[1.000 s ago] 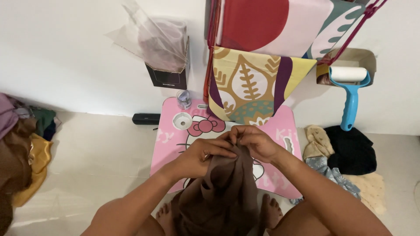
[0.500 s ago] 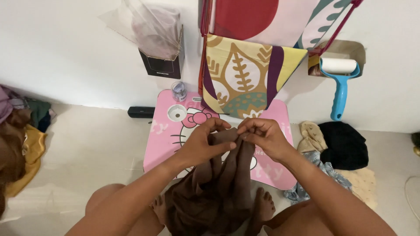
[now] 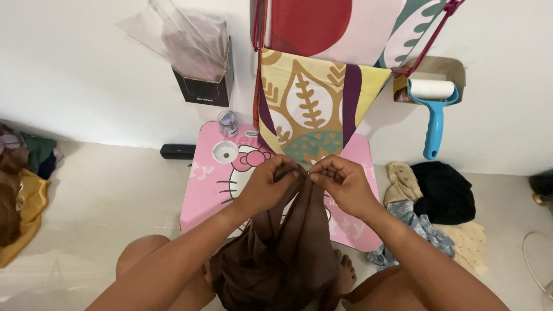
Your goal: A person sitting on the floor unfolds and then carefully folds a brown piece of fabric on a small table.
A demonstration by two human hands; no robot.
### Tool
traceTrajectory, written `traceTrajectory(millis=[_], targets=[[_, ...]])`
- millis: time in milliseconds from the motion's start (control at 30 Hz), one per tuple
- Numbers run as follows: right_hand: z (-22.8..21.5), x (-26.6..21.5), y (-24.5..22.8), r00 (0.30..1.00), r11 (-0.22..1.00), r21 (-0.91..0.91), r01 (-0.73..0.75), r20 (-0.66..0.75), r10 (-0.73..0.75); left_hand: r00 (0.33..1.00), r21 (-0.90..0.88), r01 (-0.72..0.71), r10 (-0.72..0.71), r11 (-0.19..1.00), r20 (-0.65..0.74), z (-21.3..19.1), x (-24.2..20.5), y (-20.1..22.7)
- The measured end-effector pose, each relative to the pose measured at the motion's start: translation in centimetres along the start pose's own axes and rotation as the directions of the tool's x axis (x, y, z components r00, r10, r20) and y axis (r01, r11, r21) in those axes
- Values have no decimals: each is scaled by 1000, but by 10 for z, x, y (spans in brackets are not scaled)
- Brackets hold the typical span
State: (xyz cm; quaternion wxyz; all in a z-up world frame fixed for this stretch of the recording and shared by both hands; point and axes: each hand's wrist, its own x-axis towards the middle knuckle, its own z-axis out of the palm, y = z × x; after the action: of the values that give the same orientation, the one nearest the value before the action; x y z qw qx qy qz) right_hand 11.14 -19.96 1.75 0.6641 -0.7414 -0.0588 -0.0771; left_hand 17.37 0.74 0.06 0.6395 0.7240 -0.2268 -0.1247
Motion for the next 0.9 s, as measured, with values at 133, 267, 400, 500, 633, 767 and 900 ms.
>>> traceTrajectory(millis=[133,267,400,500,633,767,900], targets=[[4,0,-17,999,999,22,39,9,-40,998,-9,53,-53,999,14,-1,-2,-4],[2,3,-21,998,998,28,62,-9,-62,988,-47,127,-122,991,98,-2,-8,0],[-1,6,-7,998,995,84,54,-25,-52,976,-62,102,-88,993,198,-3,-12,9],[-4,10,0,1000,999,46,-23,-1,23,969,-31,166,-157,986,193,1,-11,1],[-4,13,1,997,997,38,-61,51,59,981,-24,149,-145,989,130,-4,-6,-9],[-12,18,13,997,999,-23,-43,59,44,980,-5,151,-149,989,132,-7,-3,-11],[-11,20,4,996,995,-63,-75,44,78,963,-12,230,-225,973,150,-6,-4,-7]])
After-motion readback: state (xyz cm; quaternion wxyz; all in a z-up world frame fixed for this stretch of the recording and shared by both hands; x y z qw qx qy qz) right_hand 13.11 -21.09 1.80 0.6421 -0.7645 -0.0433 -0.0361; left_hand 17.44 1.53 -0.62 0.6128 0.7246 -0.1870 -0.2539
